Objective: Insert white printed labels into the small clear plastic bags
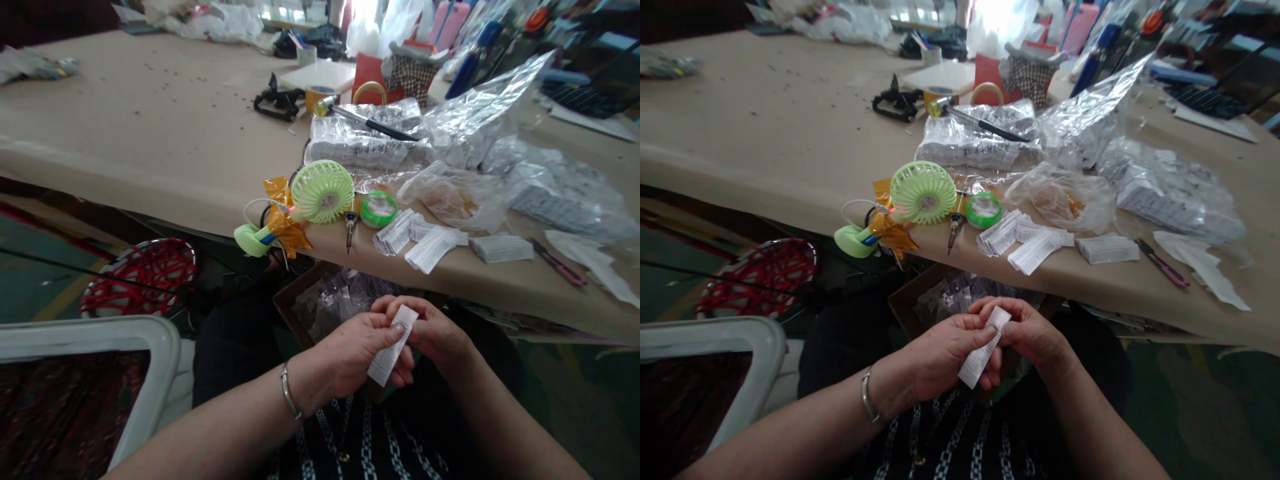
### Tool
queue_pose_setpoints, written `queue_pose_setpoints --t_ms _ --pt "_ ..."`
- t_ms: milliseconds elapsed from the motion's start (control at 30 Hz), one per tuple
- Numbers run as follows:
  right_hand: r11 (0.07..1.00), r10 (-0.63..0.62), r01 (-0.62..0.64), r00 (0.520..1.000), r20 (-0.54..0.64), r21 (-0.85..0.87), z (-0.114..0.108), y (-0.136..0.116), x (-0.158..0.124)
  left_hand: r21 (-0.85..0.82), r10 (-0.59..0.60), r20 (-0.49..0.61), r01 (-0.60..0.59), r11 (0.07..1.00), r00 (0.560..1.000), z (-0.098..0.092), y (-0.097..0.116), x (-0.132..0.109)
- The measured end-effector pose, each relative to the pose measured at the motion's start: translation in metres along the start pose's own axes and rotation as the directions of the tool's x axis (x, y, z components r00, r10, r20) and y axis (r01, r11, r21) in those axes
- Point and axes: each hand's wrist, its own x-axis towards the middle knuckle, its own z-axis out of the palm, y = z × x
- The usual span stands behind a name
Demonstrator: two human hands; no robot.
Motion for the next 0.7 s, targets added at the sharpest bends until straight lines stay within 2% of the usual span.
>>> queue_pose_setpoints --t_ms 67,133,200,267,333,400,467,500,567,700 --pt "1.000 0.002 -0.002 1.000 0.012 0.014 0.000 0.001 0.000 0.001 -0.003 0.008 0.003 1.000 1.000 -0.001 -0.002 0.000" --pt "0.999 0.008 -0.008 1.000 0.012 -0.043 0.001 0.002 -0.001 0.002 -0.001 0.015 0.001 1.000 1.000 -0.004 -0.004 0.001" --pt "0.990 -0.007 0.004 1.000 -0.020 -0.140 0.002 0.002 -0.003 0.006 0.013 0.014 -0.013 1.000 1.000 -0.007 -0.007 0.001" --pt "0.952 -0.088 0.058 0.992 -0.089 -0.299 0.005 0.000 -0.007 0.016 0.032 -0.011 -0.032 0.999 0.999 -0.010 -0.008 0.000" --pt "0.823 -0.229 0.118 0.964 -0.135 -0.556 0.010 -0.003 -0.011 0.025 0.044 -0.057 -0.043 0.999 0.997 -0.012 -0.009 -0.002" --pt "0.584 -0.368 0.148 0.925 -0.098 -0.798 0.015 -0.006 -0.014 0.030 0.049 -0.091 -0.046 0.998 0.995 -0.013 -0.009 -0.003" --pt "0.369 -0.441 0.149 0.897 -0.032 -0.917 0.021 -0.009 -0.016 0.033 0.055 -0.105 -0.052 0.998 0.993 -0.014 -0.009 -0.004" --pt "0.303 -0.458 0.148 0.889 -0.007 -0.941 0.022 -0.010 -0.017 0.033 0.058 -0.108 -0.054 0.998 0.992 -0.014 -0.009 -0.004" --pt "0.234 -0.465 0.140 0.885 0.016 -0.962 0.025 -0.010 -0.017 0.029 0.063 -0.117 -0.060 0.998 0.991 -0.014 -0.009 -0.003" --pt "0.195 -0.465 0.141 0.884 0.035 -0.971 0.026 -0.008 -0.016 0.020 0.070 -0.107 -0.068 0.997 0.992 -0.014 -0.009 -0.003"
